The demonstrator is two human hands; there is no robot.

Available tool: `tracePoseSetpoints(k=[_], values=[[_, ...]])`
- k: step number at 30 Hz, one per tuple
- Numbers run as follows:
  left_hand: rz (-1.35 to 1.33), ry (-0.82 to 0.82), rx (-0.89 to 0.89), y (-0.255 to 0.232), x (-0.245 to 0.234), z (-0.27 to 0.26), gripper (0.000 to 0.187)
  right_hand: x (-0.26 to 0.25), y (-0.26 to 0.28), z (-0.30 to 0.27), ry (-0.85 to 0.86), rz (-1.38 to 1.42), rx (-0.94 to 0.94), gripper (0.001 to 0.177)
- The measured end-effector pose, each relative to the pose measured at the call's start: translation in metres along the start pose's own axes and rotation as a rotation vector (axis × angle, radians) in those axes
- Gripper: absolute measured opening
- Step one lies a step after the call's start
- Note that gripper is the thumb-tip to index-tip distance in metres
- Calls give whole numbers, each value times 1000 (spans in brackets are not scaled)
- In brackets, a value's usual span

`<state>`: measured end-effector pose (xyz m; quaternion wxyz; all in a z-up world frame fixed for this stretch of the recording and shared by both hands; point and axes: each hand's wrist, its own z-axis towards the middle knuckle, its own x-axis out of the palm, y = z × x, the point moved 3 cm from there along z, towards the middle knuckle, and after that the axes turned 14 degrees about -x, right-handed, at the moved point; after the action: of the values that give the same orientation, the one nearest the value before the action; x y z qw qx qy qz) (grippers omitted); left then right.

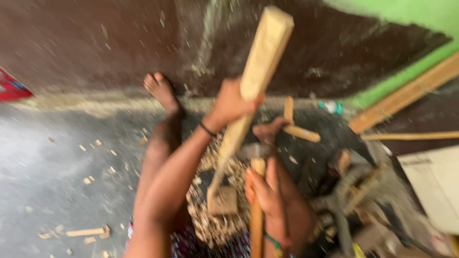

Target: The person sits on the floor and uses a hammer and chisel to carve a long piece of wood. They repeatedly strike the chisel to shape the wood, producing wood shavings.

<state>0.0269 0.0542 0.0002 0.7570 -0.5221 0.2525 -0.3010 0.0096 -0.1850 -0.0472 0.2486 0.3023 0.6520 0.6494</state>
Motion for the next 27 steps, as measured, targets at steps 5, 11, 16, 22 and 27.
tracePoseSetpoints(k=[5, 11, 16, 22, 27], values=[[26, -24, 7, 5, 0, 7, 44, -25, 26, -7, -37, -5, -113, 29], [-15, 26, 7, 7, 2, -1, 44, -86, 112, -56, -62, 113, -543, 36], [-7, 42, 1, 2, -4, 3, 43, -103, 105, -58, 153, 95, -310, 30], [58, -25, 72, 2, 3, 6, 41, -1, -24, 2, 165, -51, -59, 67], [3, 13, 16, 9, 6, -7, 39, -11, -4, -15, 56, -7, -64, 44]])
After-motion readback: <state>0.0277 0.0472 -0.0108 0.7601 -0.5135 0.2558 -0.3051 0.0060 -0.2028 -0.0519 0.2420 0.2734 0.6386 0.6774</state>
